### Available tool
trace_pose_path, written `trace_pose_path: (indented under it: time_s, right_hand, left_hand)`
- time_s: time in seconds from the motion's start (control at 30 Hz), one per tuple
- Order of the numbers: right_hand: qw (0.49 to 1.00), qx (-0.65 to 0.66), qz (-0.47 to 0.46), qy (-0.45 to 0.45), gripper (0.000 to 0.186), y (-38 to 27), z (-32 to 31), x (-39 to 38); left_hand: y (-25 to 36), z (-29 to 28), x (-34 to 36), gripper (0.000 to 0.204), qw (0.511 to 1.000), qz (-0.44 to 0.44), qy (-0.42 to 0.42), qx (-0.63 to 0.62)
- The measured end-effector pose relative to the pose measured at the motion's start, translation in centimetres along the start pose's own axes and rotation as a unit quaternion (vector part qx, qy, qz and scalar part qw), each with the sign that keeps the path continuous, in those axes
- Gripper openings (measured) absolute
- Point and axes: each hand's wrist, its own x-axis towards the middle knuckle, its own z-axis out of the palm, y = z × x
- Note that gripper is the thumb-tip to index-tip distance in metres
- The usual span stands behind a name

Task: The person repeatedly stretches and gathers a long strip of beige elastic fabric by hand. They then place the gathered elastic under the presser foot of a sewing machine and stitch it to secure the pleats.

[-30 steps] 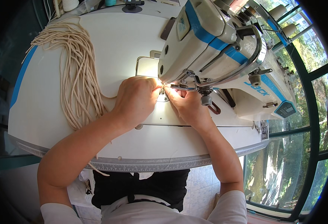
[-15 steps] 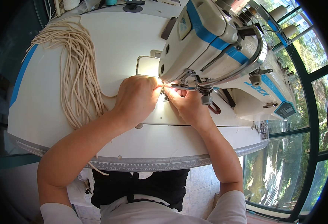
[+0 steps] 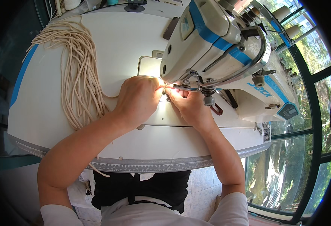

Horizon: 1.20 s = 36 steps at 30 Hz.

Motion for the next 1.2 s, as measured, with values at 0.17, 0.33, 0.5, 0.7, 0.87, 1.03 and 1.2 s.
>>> trace_pose_path:
  time_s: [0.17,0.33,0.5,0.7,0.87,1.03,1.2]
  right_hand:
    - [1.000,0.016,0.005,-0.003,0.018,-0.1,0.0,0.0]
    - [1.000,0.018,0.007,-0.005,0.021,0.0,0.1,0.1]
    - [1.000,0.006,0.013,-0.009,0.022,0.1,0.0,0.1]
    - [0.999,0.030,0.012,-0.010,0.022,-0.9,-0.2,0.0]
    - [0.998,0.040,0.037,-0.026,0.020,-0.7,-0.2,0.0]
    - [0.997,0.044,0.051,-0.038,0.017,0.1,0.0,0.1]
    - [0.998,0.037,0.043,-0.030,0.015,0.2,0.0,0.1]
  left_hand:
    - [0.0,0.0,0.0,0.011,1.000,0.002,-0.001,-0.002]
    - [-0.1,0.0,0.0,0.012,1.000,0.004,-0.005,-0.008]
    - [-0.2,-0.1,0.0,0.017,1.000,-0.010,-0.010,0.000]
    - [-0.1,-0.2,0.0,0.017,1.000,-0.014,-0.010,-0.014]
    - [-0.2,-0.2,-0.1,0.017,1.000,-0.016,-0.010,-0.018]
    - [-0.1,-0.1,0.0,0.017,1.000,-0.017,-0.015,-0.009]
    - [0.0,-0.2,0.1,0.018,0.999,-0.026,-0.019,-0.008]
